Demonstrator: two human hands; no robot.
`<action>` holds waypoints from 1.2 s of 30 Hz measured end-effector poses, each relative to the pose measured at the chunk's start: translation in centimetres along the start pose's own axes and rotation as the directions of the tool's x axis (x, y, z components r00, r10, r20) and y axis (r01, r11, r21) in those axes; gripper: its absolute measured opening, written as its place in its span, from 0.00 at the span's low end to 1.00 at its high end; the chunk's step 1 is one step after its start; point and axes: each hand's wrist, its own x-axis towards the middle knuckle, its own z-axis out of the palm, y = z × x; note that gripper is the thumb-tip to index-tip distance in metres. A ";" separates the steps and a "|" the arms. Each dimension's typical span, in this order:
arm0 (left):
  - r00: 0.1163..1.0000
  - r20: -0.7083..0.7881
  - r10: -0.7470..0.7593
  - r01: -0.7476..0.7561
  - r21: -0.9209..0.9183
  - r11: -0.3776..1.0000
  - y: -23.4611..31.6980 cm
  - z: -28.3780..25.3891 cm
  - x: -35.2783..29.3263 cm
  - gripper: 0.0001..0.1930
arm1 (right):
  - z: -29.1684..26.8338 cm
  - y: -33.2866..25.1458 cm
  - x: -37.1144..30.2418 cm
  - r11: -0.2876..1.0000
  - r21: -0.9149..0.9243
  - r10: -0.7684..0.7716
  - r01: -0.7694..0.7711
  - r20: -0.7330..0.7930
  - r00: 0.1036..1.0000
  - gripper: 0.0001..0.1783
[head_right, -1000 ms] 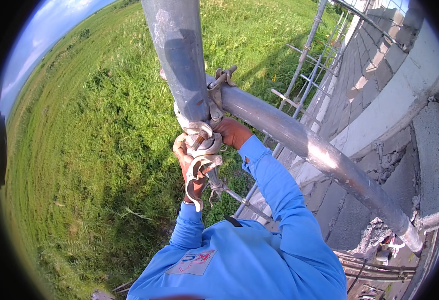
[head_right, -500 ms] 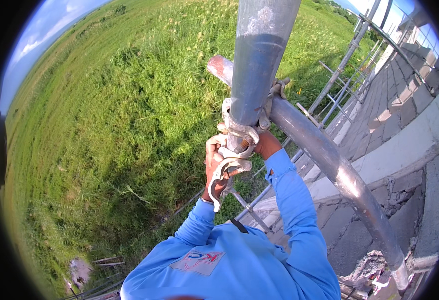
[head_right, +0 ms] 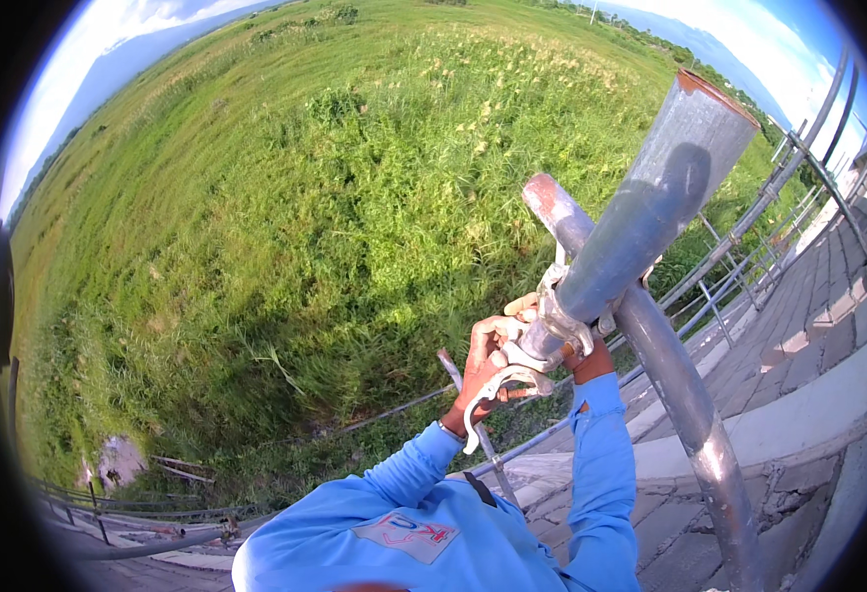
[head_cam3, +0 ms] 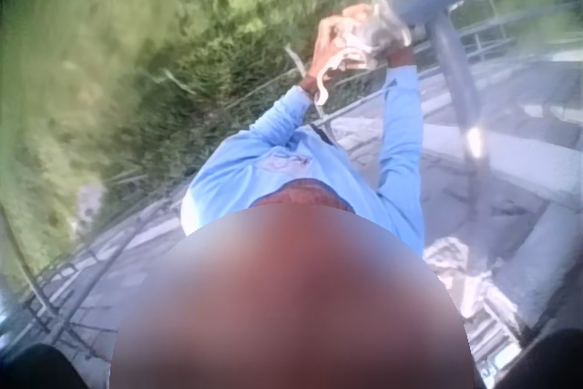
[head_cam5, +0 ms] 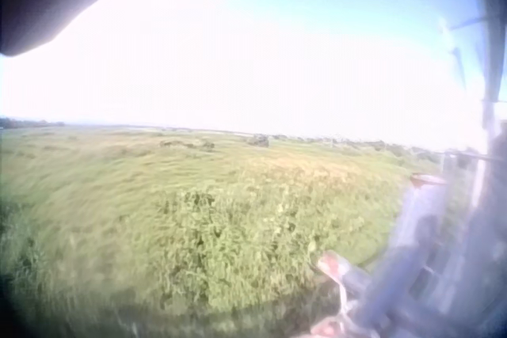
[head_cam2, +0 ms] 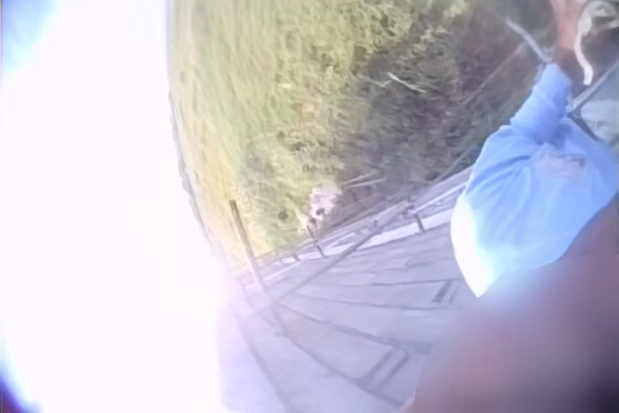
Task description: The person assembles scaffolding by attaching metal poles with clamps and tightening them with a wrench. They position the poles, secure the clamps, and adjust the connections to ensure stability.
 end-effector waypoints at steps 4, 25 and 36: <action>1.000 0.001 0.007 -0.007 0.041 0.999 0.1 -0.1 -0.1 0.27 | 0.8 -5.1 2.7 0.894 0.400 0.124 -0.200 0.207 0.970 0.23; 0.999 -0.022 0.034 -0.034 -0.010 0.999 0.0 -0.1 0.0 0.31 | 2.3 -10.2 7.0 0.599 0.524 0.234 -0.605 0.608 0.759 0.15; 0.998 0.028 0.048 -0.044 -0.117 0.992 -0.4 0.0 0.3 0.29 | 3.1 -12.6 5.9 0.550 0.643 0.442 -0.534 0.318 0.839 0.13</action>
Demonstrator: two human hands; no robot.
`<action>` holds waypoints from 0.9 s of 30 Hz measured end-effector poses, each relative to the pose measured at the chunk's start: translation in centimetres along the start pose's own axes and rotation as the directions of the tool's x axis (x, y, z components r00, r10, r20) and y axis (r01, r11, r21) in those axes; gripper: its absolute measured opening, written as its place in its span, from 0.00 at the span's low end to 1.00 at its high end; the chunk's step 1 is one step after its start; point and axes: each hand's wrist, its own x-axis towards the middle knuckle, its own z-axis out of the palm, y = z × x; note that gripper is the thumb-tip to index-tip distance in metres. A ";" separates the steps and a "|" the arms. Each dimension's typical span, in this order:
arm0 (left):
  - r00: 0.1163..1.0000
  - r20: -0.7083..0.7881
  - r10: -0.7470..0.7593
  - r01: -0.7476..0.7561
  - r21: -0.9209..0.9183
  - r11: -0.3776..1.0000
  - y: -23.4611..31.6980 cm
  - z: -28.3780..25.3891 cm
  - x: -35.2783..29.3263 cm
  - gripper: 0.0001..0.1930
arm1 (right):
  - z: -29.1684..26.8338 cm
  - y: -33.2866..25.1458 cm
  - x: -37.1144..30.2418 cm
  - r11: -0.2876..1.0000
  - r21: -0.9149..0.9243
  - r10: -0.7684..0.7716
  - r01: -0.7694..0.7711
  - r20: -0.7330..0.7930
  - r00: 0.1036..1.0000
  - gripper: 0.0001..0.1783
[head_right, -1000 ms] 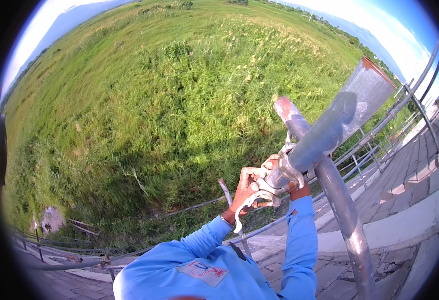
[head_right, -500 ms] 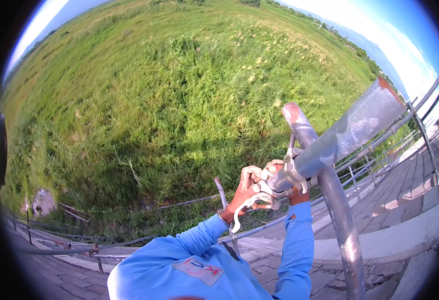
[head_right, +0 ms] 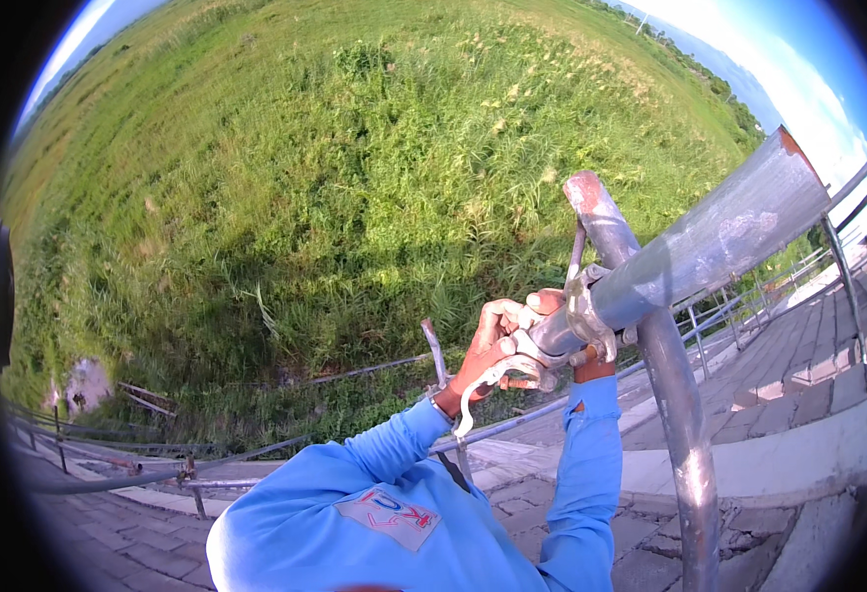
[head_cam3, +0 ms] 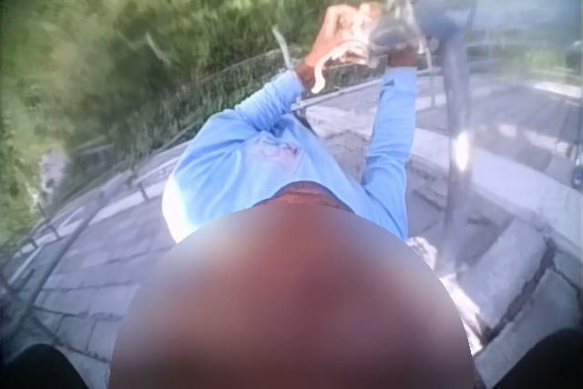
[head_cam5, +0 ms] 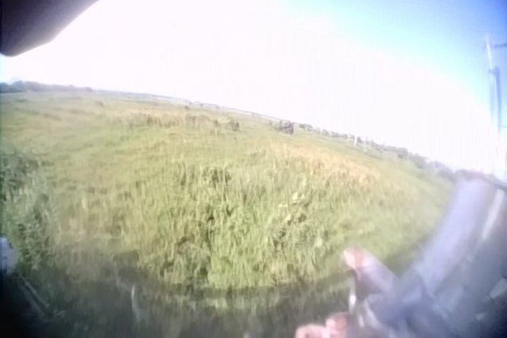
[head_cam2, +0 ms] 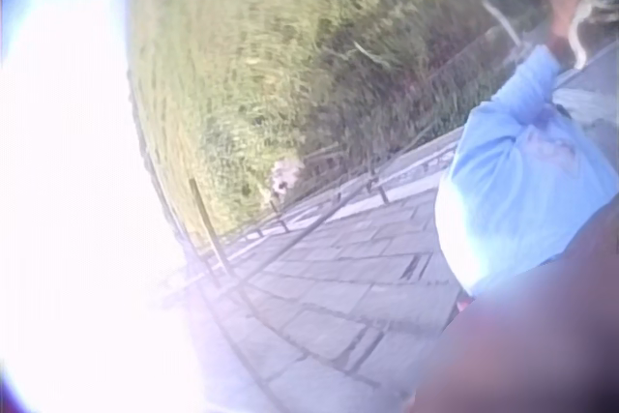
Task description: The person assembles scaffolding by attaching metal poles with clamps and tightening them with a wrench. They position the poles, secure the clamps, and adjust the connections to ensure stability.
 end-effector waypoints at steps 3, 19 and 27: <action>1.000 0.011 0.022 -0.022 0.005 1.000 0.1 0.1 0.0 0.26 | 0.9 -0.2 -0.6 0.973 0.181 0.062 -0.140 0.380 0.923 0.10; 0.998 -0.022 -0.057 0.055 -0.081 0.995 1.0 0.8 0.0 0.37 | 2.4 -1.6 -0.6 0.991 -0.074 0.134 -0.115 0.353 0.926 0.10; 0.998 -0.039 -0.043 0.040 -0.065 0.997 0.6 0.4 0.0 0.41 | 2.9 -1.7 -0.9 0.992 -0.071 0.121 -0.101 0.419 0.900 0.11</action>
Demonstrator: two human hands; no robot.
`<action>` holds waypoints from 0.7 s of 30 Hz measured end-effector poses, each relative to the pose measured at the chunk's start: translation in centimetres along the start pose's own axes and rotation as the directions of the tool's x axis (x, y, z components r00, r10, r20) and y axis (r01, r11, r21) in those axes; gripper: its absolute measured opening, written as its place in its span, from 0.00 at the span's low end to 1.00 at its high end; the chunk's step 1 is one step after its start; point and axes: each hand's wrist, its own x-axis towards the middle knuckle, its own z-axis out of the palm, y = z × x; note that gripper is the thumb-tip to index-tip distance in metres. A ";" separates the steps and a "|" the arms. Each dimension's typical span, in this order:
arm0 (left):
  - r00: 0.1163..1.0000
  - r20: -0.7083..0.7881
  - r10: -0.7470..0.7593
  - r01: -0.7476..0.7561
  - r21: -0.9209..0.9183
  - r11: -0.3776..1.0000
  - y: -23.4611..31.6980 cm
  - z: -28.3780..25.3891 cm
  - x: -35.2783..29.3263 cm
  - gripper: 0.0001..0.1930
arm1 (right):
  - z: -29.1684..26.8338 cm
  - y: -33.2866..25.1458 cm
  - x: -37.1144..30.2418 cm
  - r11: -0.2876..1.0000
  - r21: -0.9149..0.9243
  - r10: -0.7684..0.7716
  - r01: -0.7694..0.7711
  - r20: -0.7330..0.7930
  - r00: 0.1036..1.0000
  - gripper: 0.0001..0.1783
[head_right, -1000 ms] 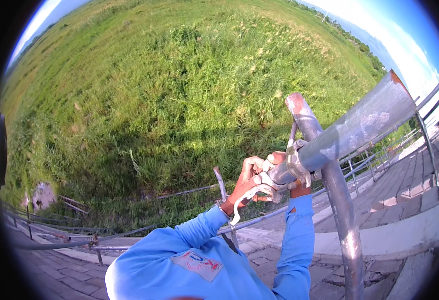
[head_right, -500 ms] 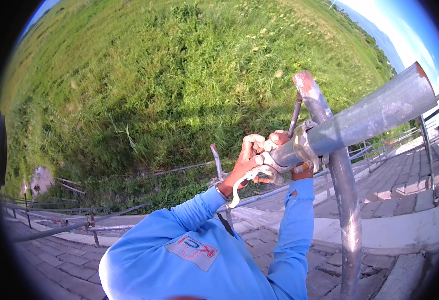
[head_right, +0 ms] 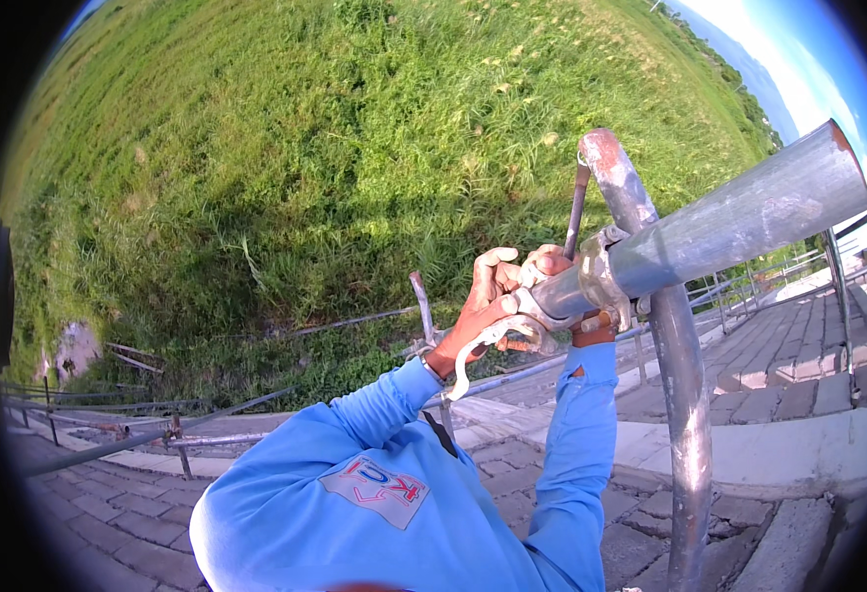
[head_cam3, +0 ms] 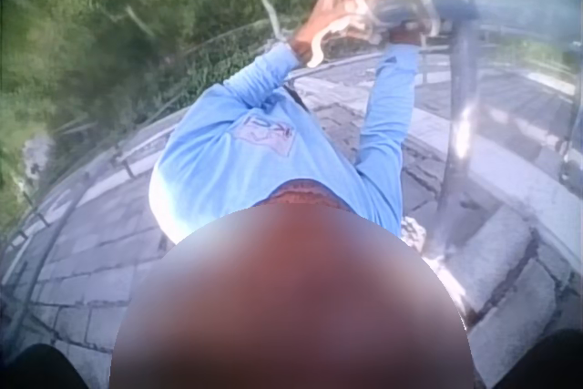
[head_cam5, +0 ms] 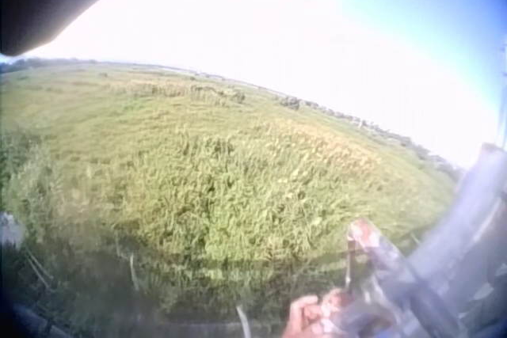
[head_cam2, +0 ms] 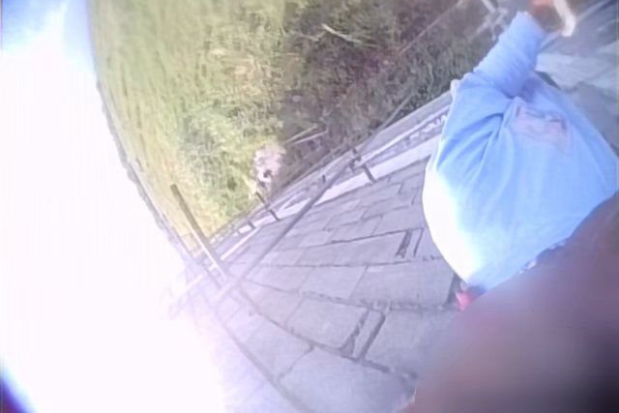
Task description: The person assembles scaffolding by attaching metal poles with clamps and tightening them with a wrench. They position the poles, secure the clamps, and adjust the connections to ensure stability.
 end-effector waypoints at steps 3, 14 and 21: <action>1.000 0.013 -0.007 0.007 -0.025 1.000 -0.3 -0.1 0.1 0.41 | -1.2 0.0 0.2 0.989 -0.144 0.016 -0.023 -0.048 0.999 0.17; 1.000 0.016 -0.018 0.017 0.040 0.999 0.0 0.0 0.0 0.39 | -3.9 1.4 0.9 0.868 -0.489 -0.146 -0.091 -0.427 0.892 0.15; 1.000 -0.007 -0.013 0.013 -0.007 1.000 -0.1 0.3 0.1 0.37 | -3.8 1.2 0.6 0.975 -0.198 -0.109 0.097 -0.054 0.993 0.13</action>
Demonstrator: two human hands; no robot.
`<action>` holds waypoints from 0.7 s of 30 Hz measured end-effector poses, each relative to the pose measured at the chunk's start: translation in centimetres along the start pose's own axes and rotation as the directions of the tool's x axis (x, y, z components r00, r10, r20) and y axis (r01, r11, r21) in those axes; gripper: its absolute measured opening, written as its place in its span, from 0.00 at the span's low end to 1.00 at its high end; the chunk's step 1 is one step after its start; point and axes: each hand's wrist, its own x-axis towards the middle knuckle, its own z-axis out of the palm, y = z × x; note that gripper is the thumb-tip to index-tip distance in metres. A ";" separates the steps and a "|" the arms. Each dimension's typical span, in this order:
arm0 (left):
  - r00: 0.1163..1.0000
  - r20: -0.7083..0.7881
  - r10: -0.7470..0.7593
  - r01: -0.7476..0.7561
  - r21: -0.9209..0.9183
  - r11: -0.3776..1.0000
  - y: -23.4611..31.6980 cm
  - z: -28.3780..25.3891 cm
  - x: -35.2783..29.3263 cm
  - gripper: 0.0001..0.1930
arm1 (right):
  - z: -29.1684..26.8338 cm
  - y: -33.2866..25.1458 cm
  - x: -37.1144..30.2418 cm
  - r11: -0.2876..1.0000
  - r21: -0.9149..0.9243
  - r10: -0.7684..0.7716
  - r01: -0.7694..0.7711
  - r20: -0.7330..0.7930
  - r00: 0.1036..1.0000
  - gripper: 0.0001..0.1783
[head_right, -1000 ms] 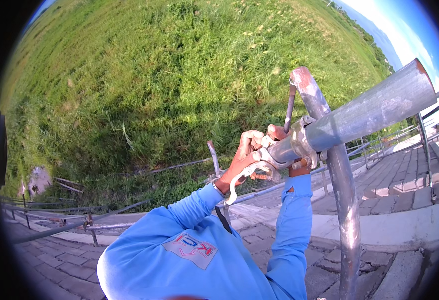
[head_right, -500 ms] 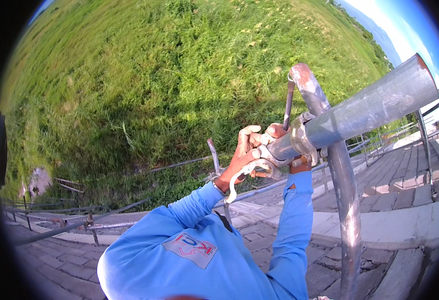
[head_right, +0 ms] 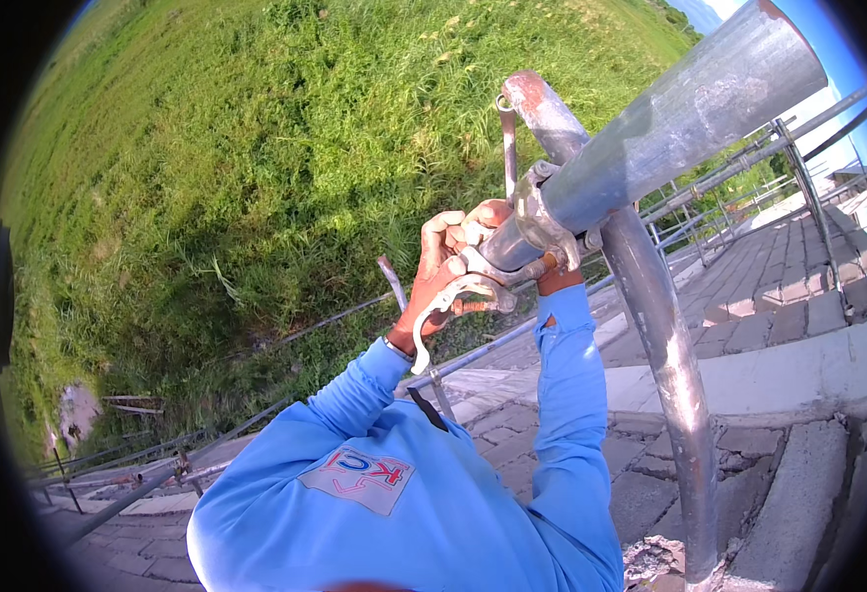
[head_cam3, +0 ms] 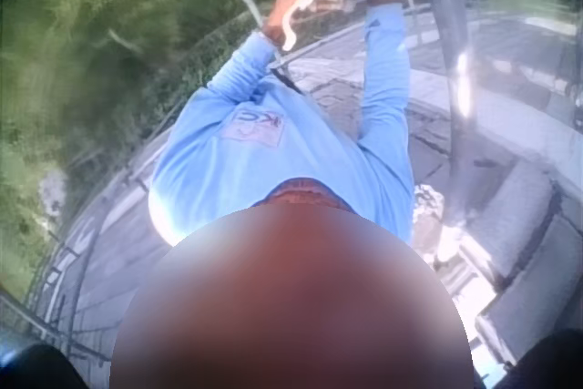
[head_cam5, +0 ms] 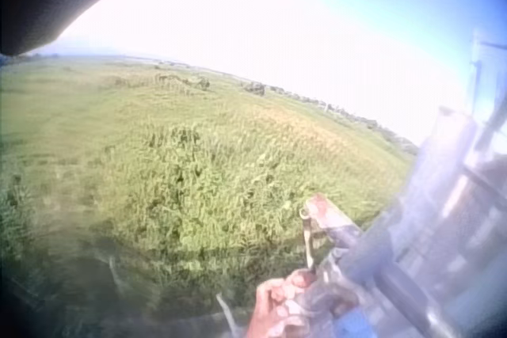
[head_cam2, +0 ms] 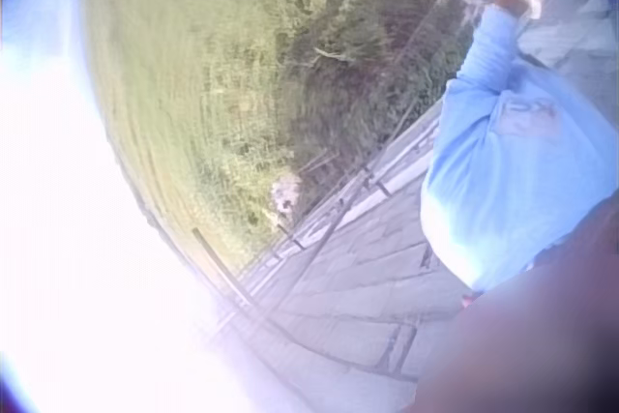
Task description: The person assembles scaffolding by attaching metal poles with clamps and tightening them with a wrench. They position the poles, secure the clamps, and adjust the connections to ensure stability.
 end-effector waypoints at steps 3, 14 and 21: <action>1.000 0.000 -0.016 0.016 -0.004 1.000 0.0 0.0 -0.1 0.38 | 0.2 -0.6 -0.2 0.985 0.094 0.140 -0.143 0.034 0.990 0.12; 0.999 -0.032 -0.010 0.014 0.139 0.990 0.5 0.1 -0.3 0.30 | 1.1 -1.0 -0.1 0.992 -0.087 0.086 -0.096 -0.113 0.990 0.10; 0.999 -0.034 0.006 -0.001 0.134 0.991 0.3 0.0 -0.3 0.28 | 2.7 -0.7 -0.7 0.981 0.159 0.124 -0.112 -0.068 0.990 0.14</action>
